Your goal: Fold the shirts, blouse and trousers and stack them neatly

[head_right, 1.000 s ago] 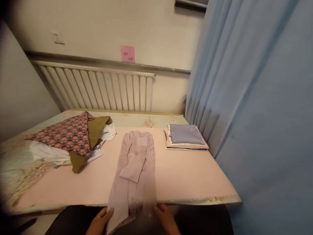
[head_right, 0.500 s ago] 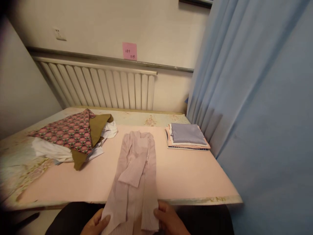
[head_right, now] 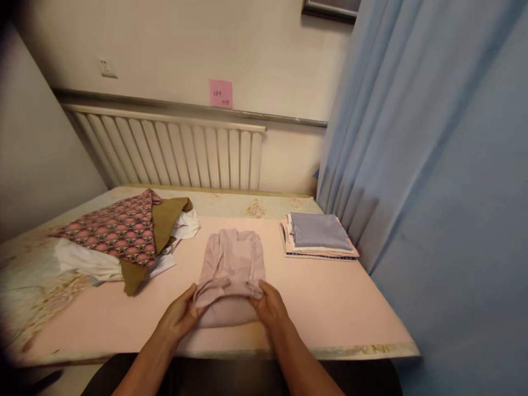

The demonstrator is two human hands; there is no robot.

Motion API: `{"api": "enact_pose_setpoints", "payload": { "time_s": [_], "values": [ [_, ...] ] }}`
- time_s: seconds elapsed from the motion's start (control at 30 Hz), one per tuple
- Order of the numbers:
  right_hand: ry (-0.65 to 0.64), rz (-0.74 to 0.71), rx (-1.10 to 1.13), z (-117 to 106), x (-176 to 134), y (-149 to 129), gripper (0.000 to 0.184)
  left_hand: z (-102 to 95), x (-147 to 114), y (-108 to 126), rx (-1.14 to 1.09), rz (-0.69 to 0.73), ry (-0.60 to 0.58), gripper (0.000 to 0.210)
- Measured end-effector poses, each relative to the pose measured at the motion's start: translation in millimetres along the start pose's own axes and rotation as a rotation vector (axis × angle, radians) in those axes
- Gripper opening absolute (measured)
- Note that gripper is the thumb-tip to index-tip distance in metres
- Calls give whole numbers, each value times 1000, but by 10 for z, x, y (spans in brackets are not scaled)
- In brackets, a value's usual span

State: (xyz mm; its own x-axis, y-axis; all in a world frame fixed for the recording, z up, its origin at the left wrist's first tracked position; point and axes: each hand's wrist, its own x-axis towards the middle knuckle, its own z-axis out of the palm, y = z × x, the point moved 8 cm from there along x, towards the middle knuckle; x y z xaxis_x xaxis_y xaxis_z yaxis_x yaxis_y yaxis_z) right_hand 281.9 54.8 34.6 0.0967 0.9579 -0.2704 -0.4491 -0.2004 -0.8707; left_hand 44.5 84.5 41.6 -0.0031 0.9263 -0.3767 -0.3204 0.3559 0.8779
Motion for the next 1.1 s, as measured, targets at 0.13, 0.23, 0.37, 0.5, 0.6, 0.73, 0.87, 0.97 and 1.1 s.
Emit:
{"api": "enact_pose_setpoints", "payload": {
  "time_s": [0.13, 0.23, 0.37, 0.5, 0.6, 0.73, 0.87, 0.97, 1.1],
  "values": [
    [115, -53, 45, -160, 311, 74, 36, 4, 281, -129, -84, -23, 8, 29],
    [159, -220, -340, -225, 221, 48, 33, 22, 219, -98, 343, 282, -7, 32],
    [50, -698, -1013, 154, -97, -51, 33, 380, -56, -138, 996, 816, -74, 36],
    [-209, -932, -1425, 520, -203, 156, 46, 651, -49, -423, 1411, 996, -177, 44],
    [-215, -881, -1566, 461, -82, 259, 52, 629, 81, -572, 1597, 960, -181, 49],
    [-186, -849, -1624, 344, 7, 300, 57, 579, 114, -601, 1645, 982, -184, 52],
    [-180, -844, -1624, 338, 3, 304, 57, 585, 101, -576, 1636, 974, -188, 53],
    [-172, -842, -1615, 350, -8, 295, 57, 598, 83, -562, 1630, 977, -188, 53],
    [-161, -855, -1608, 348, -28, 284, 55, 597, 51, -550, 1645, 984, -172, 52]
  ]
}}
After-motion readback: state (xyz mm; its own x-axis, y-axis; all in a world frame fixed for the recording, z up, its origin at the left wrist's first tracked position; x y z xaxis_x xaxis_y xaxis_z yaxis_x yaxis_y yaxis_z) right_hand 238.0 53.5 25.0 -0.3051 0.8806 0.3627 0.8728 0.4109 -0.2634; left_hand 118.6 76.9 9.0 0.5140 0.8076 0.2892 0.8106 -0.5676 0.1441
